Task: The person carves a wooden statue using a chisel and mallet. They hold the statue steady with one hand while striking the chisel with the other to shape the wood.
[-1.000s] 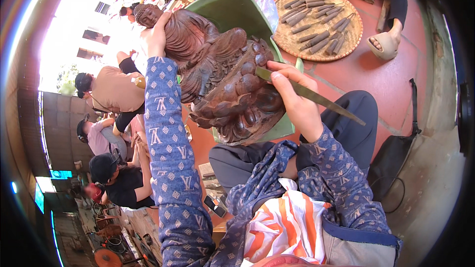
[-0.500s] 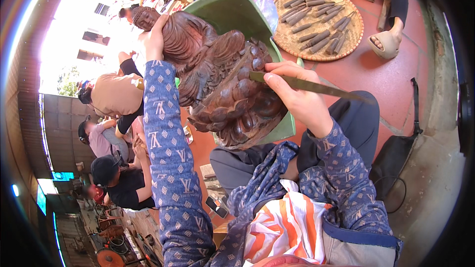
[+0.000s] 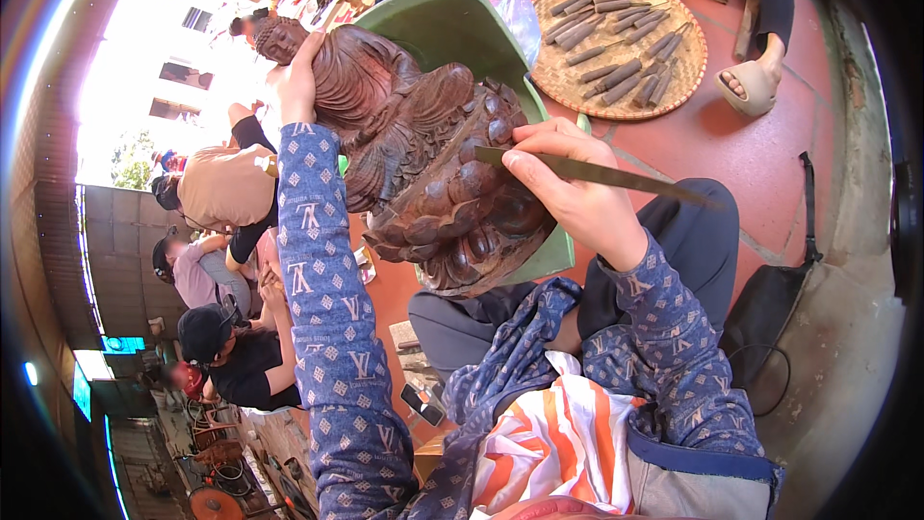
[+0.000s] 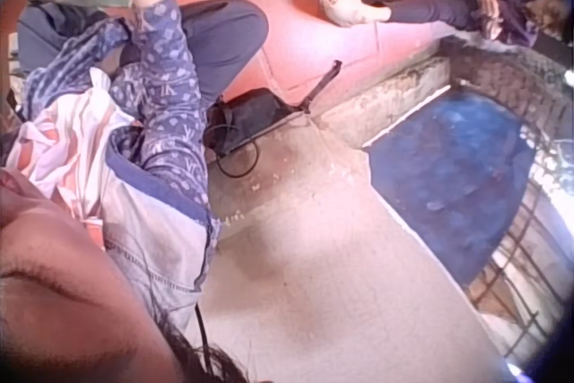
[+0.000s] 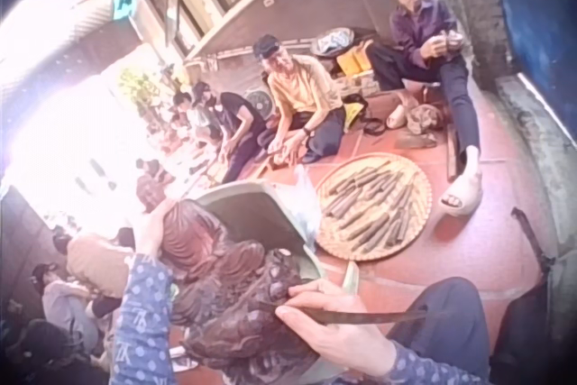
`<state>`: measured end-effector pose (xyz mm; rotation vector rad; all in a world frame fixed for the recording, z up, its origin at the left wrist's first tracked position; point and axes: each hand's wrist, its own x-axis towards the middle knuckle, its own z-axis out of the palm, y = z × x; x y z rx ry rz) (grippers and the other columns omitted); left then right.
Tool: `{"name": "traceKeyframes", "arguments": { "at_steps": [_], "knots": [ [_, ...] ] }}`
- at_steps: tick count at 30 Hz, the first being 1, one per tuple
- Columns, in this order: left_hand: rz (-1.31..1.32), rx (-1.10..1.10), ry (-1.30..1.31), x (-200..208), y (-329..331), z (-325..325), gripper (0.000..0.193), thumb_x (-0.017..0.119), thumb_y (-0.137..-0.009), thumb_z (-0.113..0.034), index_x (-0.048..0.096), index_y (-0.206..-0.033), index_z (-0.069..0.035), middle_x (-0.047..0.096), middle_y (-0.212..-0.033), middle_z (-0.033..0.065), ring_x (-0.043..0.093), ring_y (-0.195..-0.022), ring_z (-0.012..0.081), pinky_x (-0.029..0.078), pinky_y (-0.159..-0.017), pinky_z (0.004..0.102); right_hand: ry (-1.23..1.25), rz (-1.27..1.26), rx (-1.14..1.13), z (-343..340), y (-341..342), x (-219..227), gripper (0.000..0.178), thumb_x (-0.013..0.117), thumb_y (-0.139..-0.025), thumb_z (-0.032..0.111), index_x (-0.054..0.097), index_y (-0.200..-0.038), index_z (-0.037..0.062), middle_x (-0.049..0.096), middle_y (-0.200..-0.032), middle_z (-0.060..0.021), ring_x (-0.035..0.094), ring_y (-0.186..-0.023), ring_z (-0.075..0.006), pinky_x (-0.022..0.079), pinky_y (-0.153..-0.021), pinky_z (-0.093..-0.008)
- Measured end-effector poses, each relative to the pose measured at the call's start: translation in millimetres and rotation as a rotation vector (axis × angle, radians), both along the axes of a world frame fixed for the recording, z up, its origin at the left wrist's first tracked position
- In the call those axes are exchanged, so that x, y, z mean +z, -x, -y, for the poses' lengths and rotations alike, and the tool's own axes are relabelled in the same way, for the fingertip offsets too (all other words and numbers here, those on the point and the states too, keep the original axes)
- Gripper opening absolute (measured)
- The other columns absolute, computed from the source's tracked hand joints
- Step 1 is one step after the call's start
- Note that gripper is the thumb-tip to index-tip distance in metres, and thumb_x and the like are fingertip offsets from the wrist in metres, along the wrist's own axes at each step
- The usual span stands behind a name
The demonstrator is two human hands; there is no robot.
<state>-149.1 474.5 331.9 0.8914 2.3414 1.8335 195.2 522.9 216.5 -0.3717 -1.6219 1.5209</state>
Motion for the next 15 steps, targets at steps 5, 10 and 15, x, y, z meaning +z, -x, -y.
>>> {"name": "traceKeyframes", "arguments": {
  "at_steps": [5, 10, 15],
  "knots": [
    [-0.005, -0.004, 0.007, 6, -7, 2, 0.046, 0.079, -0.076, -0.025, 0.066, -0.097, 0.013, 0.072, -0.089, 0.0186, 0.071, -0.071, 0.0229, 0.057, -0.07, 0.0335, 0.152, -0.1, 0.08, -11, 5, -13, 0.02, 0.072, -0.086, 0.016, 0.072, -0.093, -0.0025, 0.071, -0.096, -0.012, 0.064, -0.091, -0.0188, 0.05, -0.081, -0.0315],
    [0.014, 0.034, -0.009, 10, -14, 13, 0.046, 0.079, -0.076, -0.025, 0.066, -0.097, 0.013, 0.072, -0.09, 0.018, 0.071, -0.074, 0.023, 0.057, -0.071, 0.033, 0.093, 0.032, 0.078, 0, 1, 7, 0.02, 0.07, -0.087, 0.015, 0.072, -0.092, -0.0036, 0.071, -0.093, -0.0118, 0.064, -0.089, -0.0175, 0.05, -0.077, -0.0307],
    [0.01, -0.001, -0.028, -1, -6, 1, 0.045, 0.079, -0.076, -0.024, 0.066, -0.096, 0.013, 0.072, -0.09, 0.0179, 0.071, -0.073, 0.0234, 0.057, -0.071, 0.0322, 0.236, -0.059, 0.088, -9, 6, -7, 0.02, 0.07, -0.087, 0.016, 0.072, -0.092, -0.0032, 0.069, -0.089, -0.0117, 0.064, -0.082, -0.0164, 0.05, -0.073, -0.0295]
  ]
}}
